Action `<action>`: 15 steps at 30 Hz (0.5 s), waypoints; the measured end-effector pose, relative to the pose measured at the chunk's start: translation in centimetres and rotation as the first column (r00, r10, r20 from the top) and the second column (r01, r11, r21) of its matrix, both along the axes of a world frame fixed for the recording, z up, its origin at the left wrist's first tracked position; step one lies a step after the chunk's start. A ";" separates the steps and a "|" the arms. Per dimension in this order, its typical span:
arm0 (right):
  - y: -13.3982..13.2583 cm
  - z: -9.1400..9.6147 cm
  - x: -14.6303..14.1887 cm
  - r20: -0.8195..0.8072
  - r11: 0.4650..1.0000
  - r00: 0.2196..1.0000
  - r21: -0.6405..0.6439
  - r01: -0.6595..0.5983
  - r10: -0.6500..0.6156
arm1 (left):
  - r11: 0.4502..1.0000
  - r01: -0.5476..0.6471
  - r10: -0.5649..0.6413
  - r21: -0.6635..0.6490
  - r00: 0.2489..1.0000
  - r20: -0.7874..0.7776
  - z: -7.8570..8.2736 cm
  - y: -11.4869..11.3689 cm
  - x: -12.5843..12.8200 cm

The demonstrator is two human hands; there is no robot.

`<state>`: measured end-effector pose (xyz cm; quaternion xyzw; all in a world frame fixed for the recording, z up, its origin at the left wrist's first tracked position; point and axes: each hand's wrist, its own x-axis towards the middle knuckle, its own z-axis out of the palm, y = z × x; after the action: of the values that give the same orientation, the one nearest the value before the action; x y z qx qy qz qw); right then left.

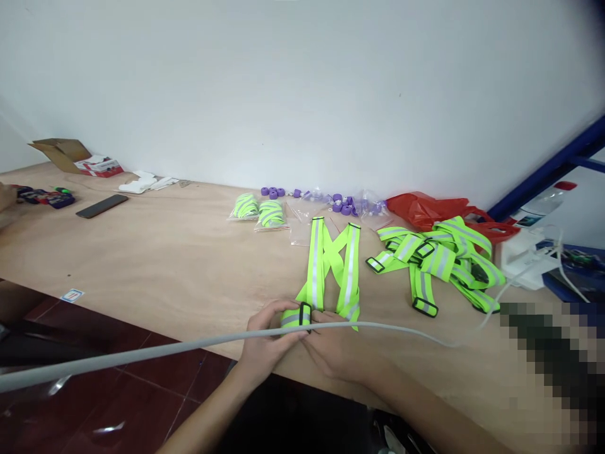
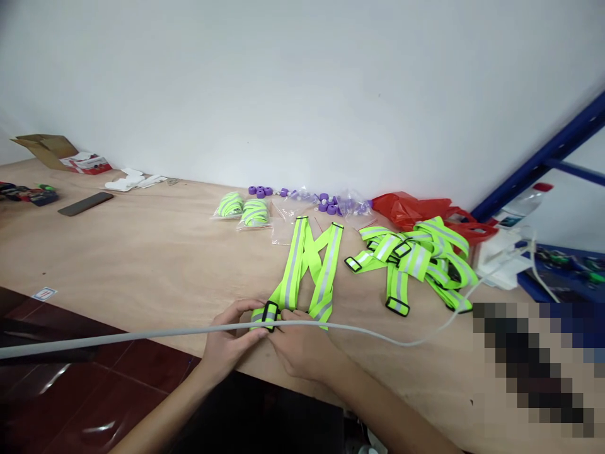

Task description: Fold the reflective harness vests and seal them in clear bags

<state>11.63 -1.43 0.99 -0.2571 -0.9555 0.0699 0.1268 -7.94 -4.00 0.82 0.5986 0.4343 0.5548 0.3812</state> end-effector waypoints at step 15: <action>0.0 -0.4 0.1 -0.104 0.999 0.993 0.017 0.050 -0.048 | 0.995 0.099 -0.099 0.012 0.995 0.021 0.4 0.5 -1.4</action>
<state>11.77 -1.39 0.56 -0.2751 -0.9416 0.0709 0.1805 -9.31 -3.46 1.19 0.6154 0.3969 0.5440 0.4096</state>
